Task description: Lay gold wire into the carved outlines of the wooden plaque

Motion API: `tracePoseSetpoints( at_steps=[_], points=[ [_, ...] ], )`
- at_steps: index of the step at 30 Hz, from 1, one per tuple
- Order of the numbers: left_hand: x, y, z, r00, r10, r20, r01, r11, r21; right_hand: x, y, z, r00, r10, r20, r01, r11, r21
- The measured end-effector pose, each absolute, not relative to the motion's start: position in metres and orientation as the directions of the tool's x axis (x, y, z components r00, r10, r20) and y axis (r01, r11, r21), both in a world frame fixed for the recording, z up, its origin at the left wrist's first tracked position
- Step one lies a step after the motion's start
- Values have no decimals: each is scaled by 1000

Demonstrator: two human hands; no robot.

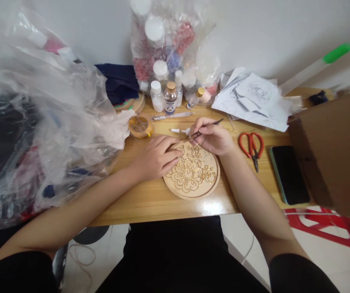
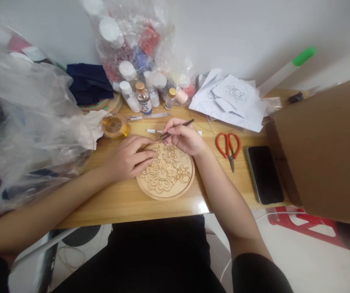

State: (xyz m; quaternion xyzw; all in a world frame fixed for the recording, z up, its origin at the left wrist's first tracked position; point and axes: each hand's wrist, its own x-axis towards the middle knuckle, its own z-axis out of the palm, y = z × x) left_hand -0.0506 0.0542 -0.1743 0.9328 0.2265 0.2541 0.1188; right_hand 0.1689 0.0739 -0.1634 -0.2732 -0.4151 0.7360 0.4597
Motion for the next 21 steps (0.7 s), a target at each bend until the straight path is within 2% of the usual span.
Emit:
tracePoseSetpoints(
  at_steps=[6,15,21],
  points=[
    [-50,55,-175,772,481,416,364,-871,331,170,74,-165,-434,901,-2,-451,-219,-865],
    [-51,55,-173,735,505,452,334,-850,407,169,75,-164,-439,899,-1,-463,-227,-857],
    [-51,55,-173,744,493,451,330,-858,393,170,74,-165,-446,895,6,-459,-223,-860]
  ],
)
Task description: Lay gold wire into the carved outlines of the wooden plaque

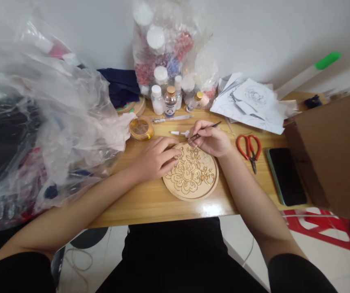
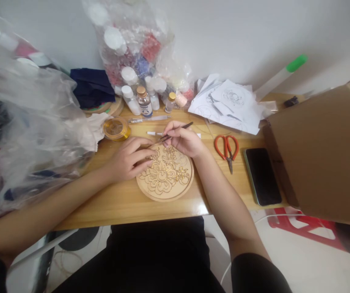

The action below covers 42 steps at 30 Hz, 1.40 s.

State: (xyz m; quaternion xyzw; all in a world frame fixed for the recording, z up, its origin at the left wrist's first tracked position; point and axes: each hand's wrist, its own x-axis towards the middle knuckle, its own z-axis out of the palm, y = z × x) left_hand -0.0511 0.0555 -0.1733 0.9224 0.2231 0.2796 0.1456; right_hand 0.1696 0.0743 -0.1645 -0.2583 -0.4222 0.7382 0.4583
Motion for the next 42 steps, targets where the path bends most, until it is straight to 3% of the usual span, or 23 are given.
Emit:
tracePoseSetpoints(
  at_steps=[24,42],
  points=[
    [-50,55,-176,764,461,451,338,-882,329,171,75,-167,-457,889,22,-475,-223,-851],
    [-51,55,-175,761,487,429,354,-865,355,171,75,-168,-450,893,21,-478,-221,-850]
  ],
)
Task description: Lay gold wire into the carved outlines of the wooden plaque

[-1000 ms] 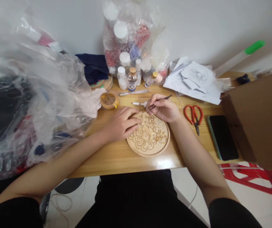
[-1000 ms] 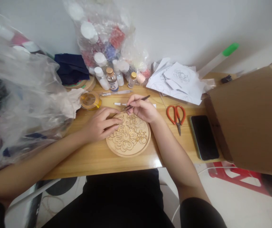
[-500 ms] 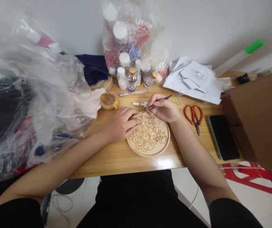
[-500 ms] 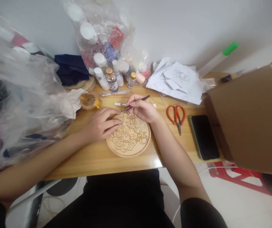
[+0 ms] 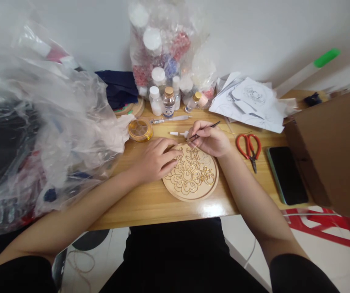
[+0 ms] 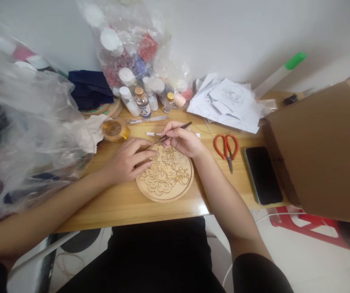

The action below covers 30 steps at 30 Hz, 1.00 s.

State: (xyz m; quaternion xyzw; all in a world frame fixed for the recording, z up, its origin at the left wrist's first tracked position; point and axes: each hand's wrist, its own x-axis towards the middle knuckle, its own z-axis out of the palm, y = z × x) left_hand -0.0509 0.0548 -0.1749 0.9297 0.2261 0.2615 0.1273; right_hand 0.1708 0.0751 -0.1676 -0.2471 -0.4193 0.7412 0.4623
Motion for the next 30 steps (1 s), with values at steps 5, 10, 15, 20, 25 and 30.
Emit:
tracePoseSetpoints(
  at_steps=[5,10,15,20,25,30],
  points=[
    [-51,55,-174,761,471,446,344,-876,337,170,75,-167,-445,895,20,-479,-219,-850],
    [-50,55,-174,761,482,435,359,-870,338,170,75,-167,-442,897,8,-473,-226,-852],
    [-50,55,-175,761,483,433,360,-870,336,170,76,-168,-444,896,10,-472,-225,-852],
    [-51,55,-175,764,500,407,367,-856,363,170,76,-168,-446,895,18,-479,-222,-850],
    [-51,55,-174,758,514,403,368,-846,386,171,76,-168,-449,894,19,-483,-225,-846],
    [-51,55,-174,749,505,429,362,-854,375,171,76,-168,-452,892,22,-482,-224,-847]
  ],
)
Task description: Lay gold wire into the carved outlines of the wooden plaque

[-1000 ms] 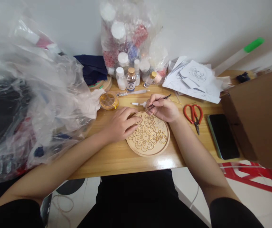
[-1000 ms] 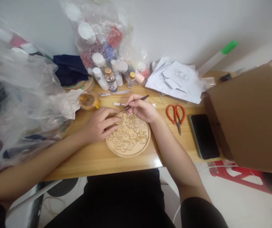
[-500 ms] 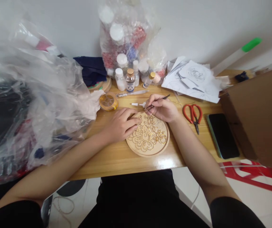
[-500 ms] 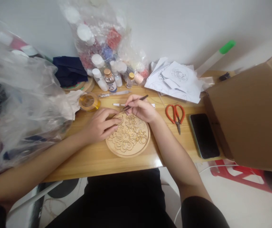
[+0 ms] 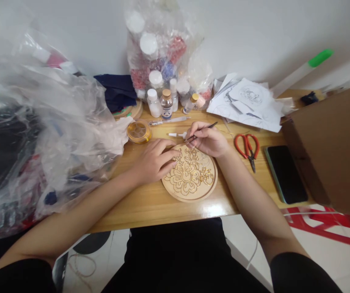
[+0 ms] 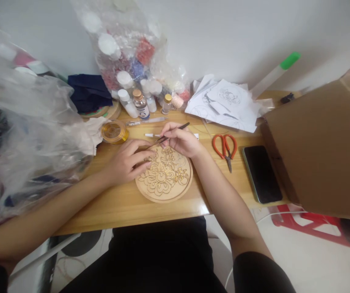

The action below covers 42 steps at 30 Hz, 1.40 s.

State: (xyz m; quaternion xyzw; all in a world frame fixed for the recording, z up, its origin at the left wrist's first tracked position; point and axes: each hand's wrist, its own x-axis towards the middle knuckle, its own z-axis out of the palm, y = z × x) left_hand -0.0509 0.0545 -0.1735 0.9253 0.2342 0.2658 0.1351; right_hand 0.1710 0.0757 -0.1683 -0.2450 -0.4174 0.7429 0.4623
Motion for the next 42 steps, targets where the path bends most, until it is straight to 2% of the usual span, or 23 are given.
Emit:
tracePoseSetpoints(
  at_steps=[34,42],
  points=[
    [-51,56,-174,752,482,451,324,-865,384,170,76,-169,-431,902,-4,-467,-227,-855],
    [-51,55,-173,777,466,424,335,-876,348,171,76,-170,-447,894,24,-480,-217,-850]
  ],
)
